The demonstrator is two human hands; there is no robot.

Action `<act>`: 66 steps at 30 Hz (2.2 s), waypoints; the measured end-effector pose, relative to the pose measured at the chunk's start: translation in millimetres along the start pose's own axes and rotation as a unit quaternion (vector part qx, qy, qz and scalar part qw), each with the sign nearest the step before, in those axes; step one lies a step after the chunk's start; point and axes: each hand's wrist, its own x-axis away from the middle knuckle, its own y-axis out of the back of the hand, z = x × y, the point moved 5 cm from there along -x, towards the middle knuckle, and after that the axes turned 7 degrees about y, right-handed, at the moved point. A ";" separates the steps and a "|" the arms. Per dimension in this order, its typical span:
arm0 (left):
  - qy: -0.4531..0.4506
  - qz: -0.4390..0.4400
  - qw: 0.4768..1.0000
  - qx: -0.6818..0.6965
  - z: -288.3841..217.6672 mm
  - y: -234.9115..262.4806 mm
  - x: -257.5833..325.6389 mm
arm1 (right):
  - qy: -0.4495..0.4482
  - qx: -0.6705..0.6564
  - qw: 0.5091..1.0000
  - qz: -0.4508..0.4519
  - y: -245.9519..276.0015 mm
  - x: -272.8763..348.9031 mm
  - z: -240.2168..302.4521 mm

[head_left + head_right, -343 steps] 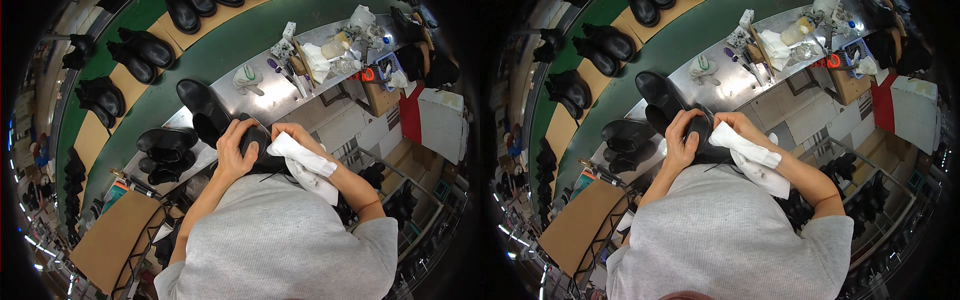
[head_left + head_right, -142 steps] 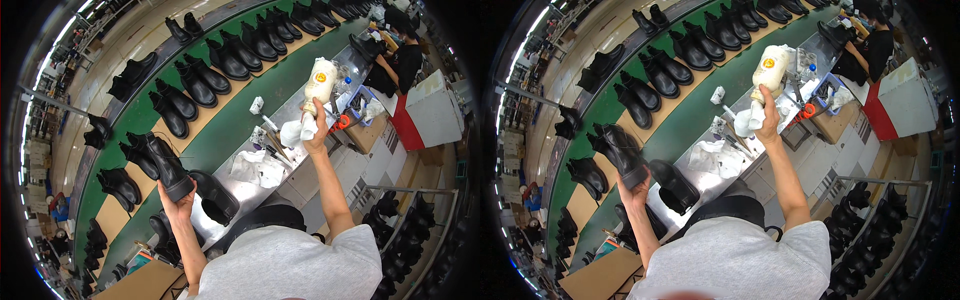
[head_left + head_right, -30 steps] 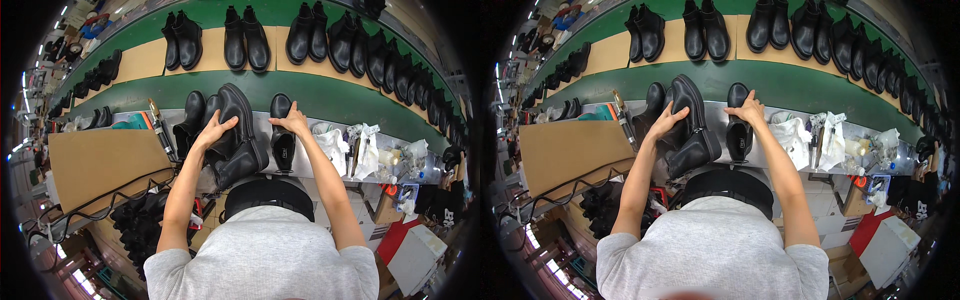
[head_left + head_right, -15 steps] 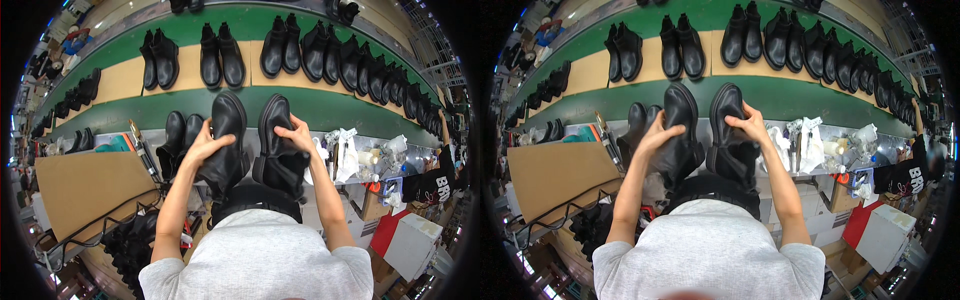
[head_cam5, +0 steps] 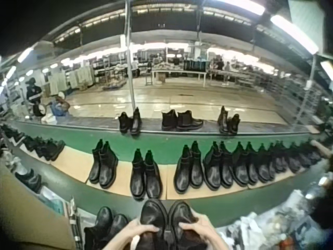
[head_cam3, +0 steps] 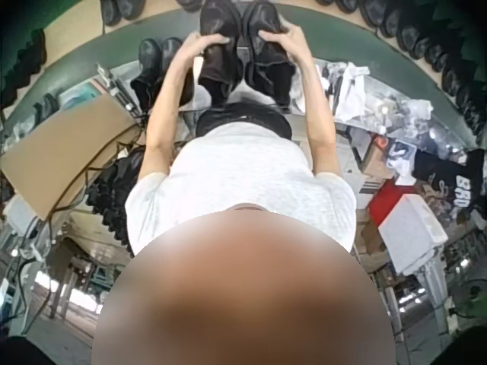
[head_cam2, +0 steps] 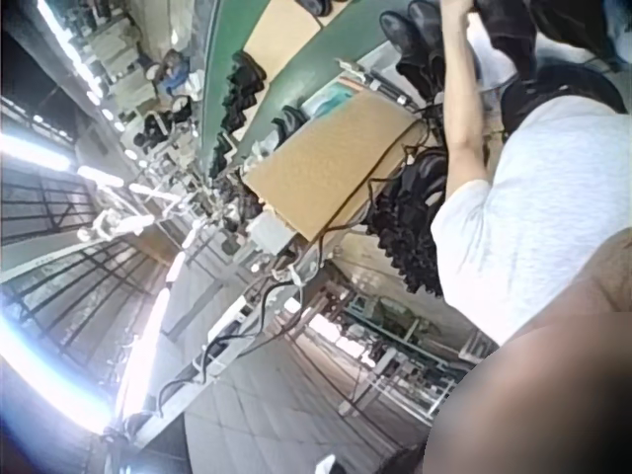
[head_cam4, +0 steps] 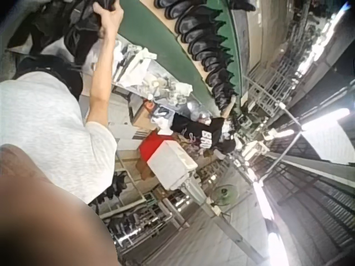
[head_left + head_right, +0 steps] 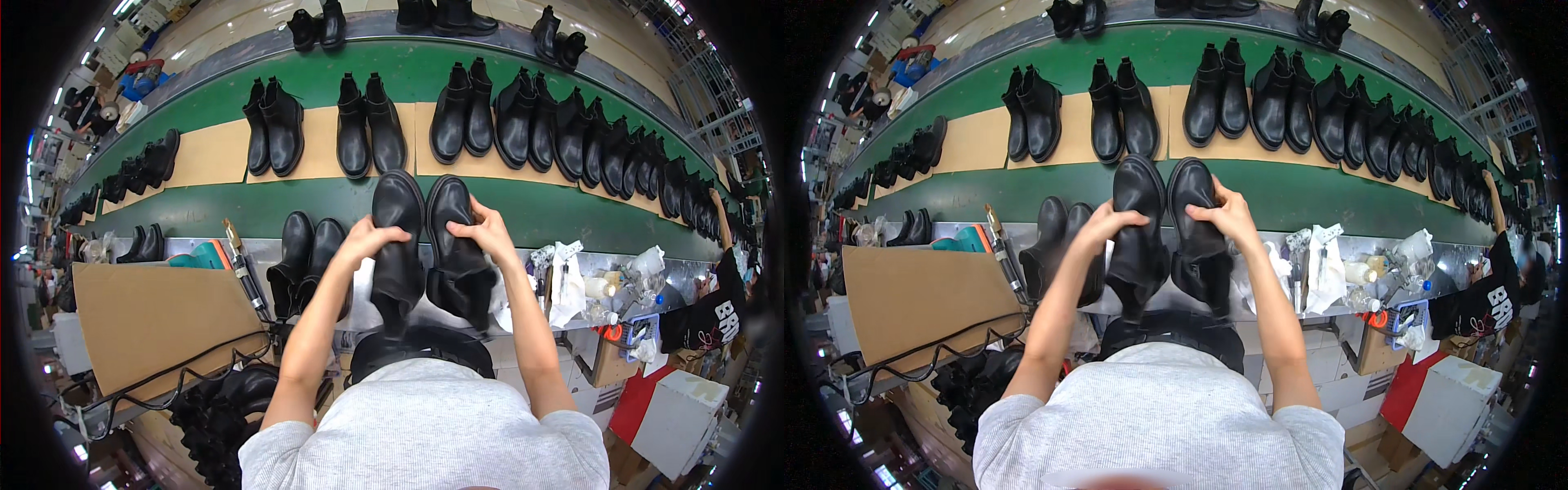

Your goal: Cleaning, heating, and inspecting black leather boots on a factory production line.

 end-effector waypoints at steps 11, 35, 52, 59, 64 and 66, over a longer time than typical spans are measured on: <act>-0.137 0.128 0.964 0.189 2.9 -25.9 71.1 | 0.009 -0.659 0.725 0.199 -65.7 55.6 45.6; -0.194 -0.311 0.872 -0.325 12.1 -17.7 80.1 | -0.221 -0.049 0.974 -0.006 -42.9 77.5 -128.8; -0.160 -0.465 0.789 -0.368 -88.1 142.0 173.3 | -0.017 -0.154 0.988 0.000 -104.7 50.4 21.8; -0.099 -0.637 0.588 -0.489 -164.2 375.4 136.8 | -0.135 0.032 0.990 0.038 -82.4 50.7 -52.0; 0.024 -0.589 0.608 -0.531 -141.6 548.8 6.0 | -0.267 0.059 0.959 0.076 -103.0 55.9 -80.6; 0.111 -0.556 0.652 -0.503 -108.3 567.0 -39.8 | -0.310 0.047 0.941 0.123 -129.1 43.5 -73.7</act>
